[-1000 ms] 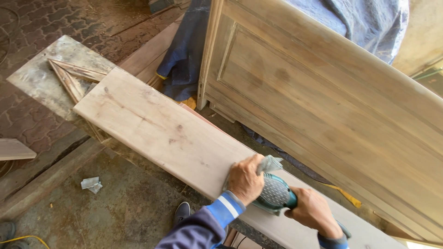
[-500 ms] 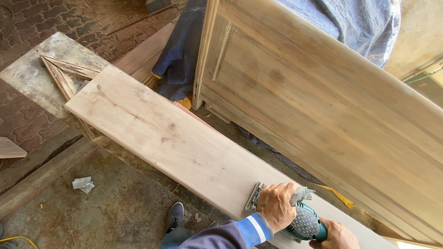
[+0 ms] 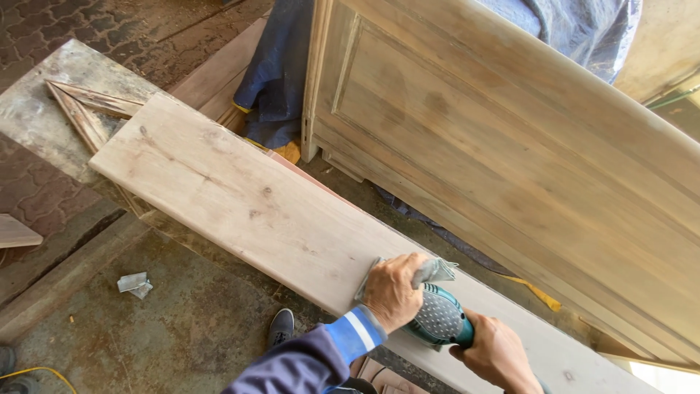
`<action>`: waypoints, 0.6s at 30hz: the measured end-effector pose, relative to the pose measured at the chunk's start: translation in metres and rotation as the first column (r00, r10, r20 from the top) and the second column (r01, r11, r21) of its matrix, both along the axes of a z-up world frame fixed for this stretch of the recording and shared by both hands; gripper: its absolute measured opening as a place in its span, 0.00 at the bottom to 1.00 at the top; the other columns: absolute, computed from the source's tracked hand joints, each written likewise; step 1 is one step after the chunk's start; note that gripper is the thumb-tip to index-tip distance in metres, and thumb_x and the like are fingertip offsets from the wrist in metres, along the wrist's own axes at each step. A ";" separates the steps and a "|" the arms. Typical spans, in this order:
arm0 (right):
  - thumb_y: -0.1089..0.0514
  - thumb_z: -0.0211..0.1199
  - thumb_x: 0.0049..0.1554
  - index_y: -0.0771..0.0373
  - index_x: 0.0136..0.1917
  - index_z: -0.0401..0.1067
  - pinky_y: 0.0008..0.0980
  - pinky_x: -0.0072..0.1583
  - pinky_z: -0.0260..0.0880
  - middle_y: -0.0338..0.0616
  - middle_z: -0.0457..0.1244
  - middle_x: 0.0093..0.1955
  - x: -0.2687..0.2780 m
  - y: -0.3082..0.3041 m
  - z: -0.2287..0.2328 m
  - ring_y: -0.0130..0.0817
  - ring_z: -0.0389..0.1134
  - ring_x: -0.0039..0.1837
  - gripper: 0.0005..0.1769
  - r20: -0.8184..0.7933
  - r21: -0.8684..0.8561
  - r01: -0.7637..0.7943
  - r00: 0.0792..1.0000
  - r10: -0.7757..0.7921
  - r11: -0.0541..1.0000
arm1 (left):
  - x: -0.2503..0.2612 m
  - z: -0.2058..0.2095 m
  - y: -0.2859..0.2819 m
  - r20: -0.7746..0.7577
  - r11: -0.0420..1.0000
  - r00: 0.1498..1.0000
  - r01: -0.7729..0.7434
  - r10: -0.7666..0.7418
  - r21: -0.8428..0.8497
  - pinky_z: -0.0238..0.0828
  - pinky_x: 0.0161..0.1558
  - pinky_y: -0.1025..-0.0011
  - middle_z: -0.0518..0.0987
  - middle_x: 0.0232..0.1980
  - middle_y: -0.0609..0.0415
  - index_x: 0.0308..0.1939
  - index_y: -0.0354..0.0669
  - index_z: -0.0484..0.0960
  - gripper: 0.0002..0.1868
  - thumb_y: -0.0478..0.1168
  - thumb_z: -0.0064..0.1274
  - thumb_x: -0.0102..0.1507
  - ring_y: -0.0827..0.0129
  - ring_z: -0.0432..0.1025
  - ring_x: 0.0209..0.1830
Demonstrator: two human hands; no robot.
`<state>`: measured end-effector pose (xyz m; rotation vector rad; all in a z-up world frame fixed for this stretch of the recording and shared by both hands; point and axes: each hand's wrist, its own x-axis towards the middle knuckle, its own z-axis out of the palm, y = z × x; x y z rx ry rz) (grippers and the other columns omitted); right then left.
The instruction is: Using an electric orbital sander to smooth a long wooden board in a woodworking shop.
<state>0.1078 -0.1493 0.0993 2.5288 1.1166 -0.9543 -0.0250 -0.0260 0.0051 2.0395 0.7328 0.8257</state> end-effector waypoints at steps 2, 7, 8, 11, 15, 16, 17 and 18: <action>0.54 0.74 0.44 0.47 0.57 0.76 0.43 0.57 0.73 0.48 0.74 0.44 -0.012 0.009 -0.001 0.46 0.76 0.51 0.26 -0.013 0.020 -0.025 1.000 0.025 1.000 | -0.014 -0.006 0.008 0.016 1.000 1.000 -0.022 0.022 0.020 0.75 0.43 0.58 0.82 0.36 0.49 0.48 0.43 0.77 0.13 0.29 0.52 0.60 0.60 0.79 0.35; 0.52 0.74 0.45 0.47 0.58 0.75 0.44 0.58 0.73 0.49 0.73 0.43 -0.033 0.016 -0.001 0.47 0.75 0.51 0.26 -0.029 0.009 -0.080 0.996 0.080 0.997 | -0.044 -0.004 0.011 0.024 0.996 0.997 -0.072 0.071 0.052 0.77 0.46 0.59 0.84 0.38 0.50 0.50 0.43 0.76 0.16 0.28 0.50 0.59 0.61 0.80 0.37; 0.52 0.74 0.45 0.47 0.57 0.75 0.43 0.58 0.73 0.49 0.73 0.43 -0.033 0.014 -0.003 0.46 0.75 0.51 0.25 -0.038 -0.005 -0.095 0.995 0.095 0.995 | -0.047 0.001 0.009 0.018 0.996 0.997 -0.081 0.081 0.035 0.76 0.43 0.59 0.83 0.36 0.50 0.48 0.42 0.76 0.14 0.29 0.50 0.59 0.61 0.79 0.36; 0.51 0.74 0.45 0.47 0.56 0.75 0.41 0.59 0.74 0.46 0.74 0.43 -0.029 0.003 -0.010 0.45 0.76 0.51 0.24 -0.044 -0.036 -0.122 0.992 0.121 0.992 | -0.049 -0.002 -0.004 -0.052 0.996 0.996 -0.075 0.073 -0.046 0.74 0.40 0.60 0.82 0.32 0.53 0.45 0.44 0.76 0.07 0.32 0.49 0.64 0.63 0.78 0.31; 0.53 0.76 0.44 0.44 0.58 0.75 0.41 0.61 0.73 0.43 0.74 0.47 -0.018 -0.014 -0.013 0.43 0.76 0.54 0.27 -0.048 -0.100 -0.085 0.996 0.080 0.991 | -0.039 -0.002 -0.027 -0.215 0.983 0.977 -0.033 -0.007 -0.181 0.74 0.38 0.63 0.79 0.29 0.54 0.46 0.46 0.75 0.03 0.35 0.46 0.70 0.64 0.75 0.27; 0.53 0.76 0.44 0.44 0.58 0.75 0.41 0.61 0.73 0.43 0.74 0.47 -0.016 -0.018 -0.013 0.43 0.76 0.54 0.27 -0.048 -0.100 -0.085 0.996 0.081 0.991 | -0.038 0.002 -0.030 -0.215 0.983 0.977 -0.033 -0.007 -0.182 0.74 0.38 0.63 0.79 0.29 0.54 0.46 0.46 0.75 0.03 0.35 0.46 0.70 0.64 0.75 0.27; 0.53 0.77 0.44 0.41 0.61 0.74 0.40 0.61 0.73 0.43 0.74 0.47 -0.014 -0.022 -0.013 0.42 0.76 0.56 0.31 -0.044 -0.103 -0.057 0.998 0.052 0.993 | -0.037 0.004 -0.034 -0.121 0.992 0.993 -0.023 0.008 -0.123 0.73 0.41 0.61 0.80 0.31 0.53 0.46 0.45 0.76 0.05 0.33 0.48 0.68 0.65 0.76 0.30; 0.54 0.77 0.43 0.37 0.64 0.74 0.40 0.62 0.73 0.43 0.74 0.48 -0.013 -0.028 -0.013 0.41 0.75 0.57 0.35 -0.041 -0.108 -0.029 0.999 0.024 0.994 | -0.037 0.007 -0.039 -0.026 0.998 1.000 -0.019 0.017 -0.067 0.73 0.43 0.60 0.81 0.33 0.53 0.47 0.44 0.76 0.07 0.32 0.49 0.65 0.65 0.77 0.32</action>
